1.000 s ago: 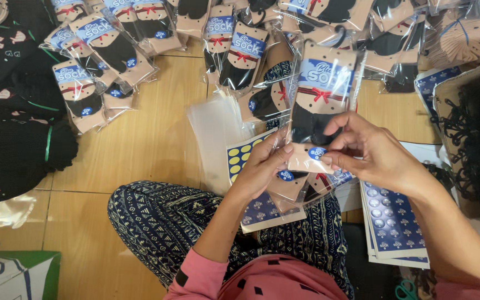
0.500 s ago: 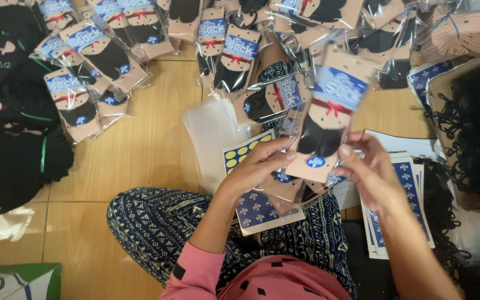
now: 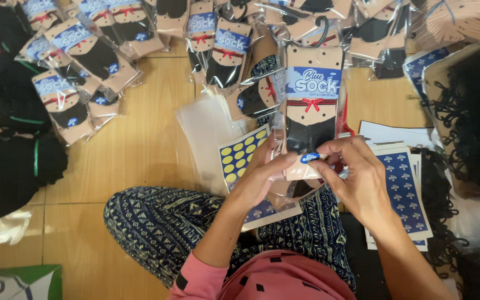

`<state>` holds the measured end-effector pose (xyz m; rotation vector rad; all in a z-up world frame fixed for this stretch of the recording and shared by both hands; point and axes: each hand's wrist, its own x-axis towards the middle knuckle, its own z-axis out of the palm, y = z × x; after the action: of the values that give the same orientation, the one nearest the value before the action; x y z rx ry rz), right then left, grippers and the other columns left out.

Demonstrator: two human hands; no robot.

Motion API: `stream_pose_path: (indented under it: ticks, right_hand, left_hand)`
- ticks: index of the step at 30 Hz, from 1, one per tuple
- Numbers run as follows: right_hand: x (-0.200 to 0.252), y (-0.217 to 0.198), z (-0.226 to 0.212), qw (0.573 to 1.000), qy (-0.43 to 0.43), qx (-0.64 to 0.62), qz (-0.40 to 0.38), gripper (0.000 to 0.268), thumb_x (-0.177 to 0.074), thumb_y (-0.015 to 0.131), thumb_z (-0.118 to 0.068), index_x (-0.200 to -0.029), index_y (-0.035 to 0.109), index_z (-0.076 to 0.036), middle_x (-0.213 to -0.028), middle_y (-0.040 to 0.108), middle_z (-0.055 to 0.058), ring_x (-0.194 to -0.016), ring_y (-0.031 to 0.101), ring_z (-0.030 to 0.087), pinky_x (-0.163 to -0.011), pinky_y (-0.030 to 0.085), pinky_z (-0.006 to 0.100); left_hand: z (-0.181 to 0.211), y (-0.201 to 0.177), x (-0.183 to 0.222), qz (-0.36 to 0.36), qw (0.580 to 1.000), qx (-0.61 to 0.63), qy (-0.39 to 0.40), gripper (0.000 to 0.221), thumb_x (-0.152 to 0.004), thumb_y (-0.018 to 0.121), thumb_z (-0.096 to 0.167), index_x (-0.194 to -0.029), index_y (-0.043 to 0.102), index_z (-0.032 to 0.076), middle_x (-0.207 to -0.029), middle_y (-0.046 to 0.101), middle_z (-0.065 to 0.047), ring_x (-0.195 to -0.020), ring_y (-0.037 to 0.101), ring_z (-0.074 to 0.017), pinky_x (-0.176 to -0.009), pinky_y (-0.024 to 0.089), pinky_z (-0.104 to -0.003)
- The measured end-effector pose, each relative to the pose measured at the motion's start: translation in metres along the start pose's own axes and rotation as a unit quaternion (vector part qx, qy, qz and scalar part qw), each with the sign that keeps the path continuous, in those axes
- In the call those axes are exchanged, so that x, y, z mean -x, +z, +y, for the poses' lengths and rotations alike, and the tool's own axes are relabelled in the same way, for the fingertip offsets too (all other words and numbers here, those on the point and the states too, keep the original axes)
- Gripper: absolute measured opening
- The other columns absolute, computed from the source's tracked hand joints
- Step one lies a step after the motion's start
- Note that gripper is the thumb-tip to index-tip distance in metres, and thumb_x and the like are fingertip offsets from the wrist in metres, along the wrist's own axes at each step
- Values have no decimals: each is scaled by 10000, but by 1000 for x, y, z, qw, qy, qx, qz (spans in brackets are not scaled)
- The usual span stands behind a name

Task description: The person packages socks by sliding them into clear plastic sleeves, attaching plastic hangers, and applying adhesive labels to the packages.

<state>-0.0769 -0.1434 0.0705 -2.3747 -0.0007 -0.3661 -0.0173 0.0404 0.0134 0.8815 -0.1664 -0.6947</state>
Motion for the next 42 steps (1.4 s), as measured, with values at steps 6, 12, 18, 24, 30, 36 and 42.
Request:
stream_pose_path:
  ticks: [6, 12, 18, 24, 30, 36, 42]
  right_hand:
    - [-1, 5, -2, 999, 10, -28, -17, 148, -856, 833, -71, -981, 760, -39, -855, 643, 112, -698, 698, 267, -645, 584, 366]
    - [3, 10, -9, 996, -59, 64, -22, 41, -936, 749, -91, -960, 720, -73, -926, 647, 86, -765, 698, 284, -680, 584, 380]
    - [0, 7, -15, 997, -54, 34, 32, 118, -894, 833, -142, -984, 777, -91, -938, 675, 51, -710, 691, 195, -594, 567, 290]
    - [12, 14, 7, 1000, -25, 1, -17, 63, -920, 767, -100, -914, 732, -48, -835, 661, 123, -665, 682, 318, -541, 566, 413]
    - [14, 6, -8, 975, -73, -112, -176, 27, -969, 614, -65, -995, 616, -60, -927, 727, 91, -796, 748, 186, -714, 656, 255]
    - [-16, 22, 7, 947, 106, -284, -101, 382, -843, 762, 38, -1138, 522, 67, -732, 703, 158, -589, 666, 179, -571, 583, 288]
    - [-30, 8, -18, 978, 159, -97, -92, 456, -819, 818, -77, -1175, 560, 42, -817, 650, 196, -706, 632, 293, -617, 545, 418]
  left_hand:
    - [-1, 14, -1, 183, 931, -302, 94, 539, -1055, 466, 511, -840, 652, 52, -616, 490, -38, -599, 516, -118, -575, 416, -258]
    - [-3, 15, 0, 229, 898, -340, 158, 488, -1085, 483, 371, -739, 627, 59, -555, 561, -111, -569, 546, -136, -545, 420, -265]
    - [7, 24, 4, 245, 881, -365, 174, 492, -1079, 493, 361, -703, 585, 57, -532, 519, -142, -534, 504, -175, -532, 420, -322]
    - [3, 20, 4, 246, 873, -385, 170, 490, -1066, 524, 386, -686, 585, 83, -529, 546, -115, -540, 526, -165, -546, 417, -303]
    - [13, 5, 1, 292, 862, -387, 150, 434, -1058, 458, 430, -740, 500, 138, -632, 361, 50, -646, 367, -100, -604, 303, -313]
    - [7, 7, 6, 259, 860, -405, 170, 456, -1076, 504, 377, -699, 541, 122, -478, 477, -102, -535, 498, -145, -545, 427, -327]
    - [6, -12, 2, 261, 867, -397, 150, 384, -1072, 500, 365, -872, 699, 105, -600, 607, -203, -560, 577, -224, -611, 508, -381]
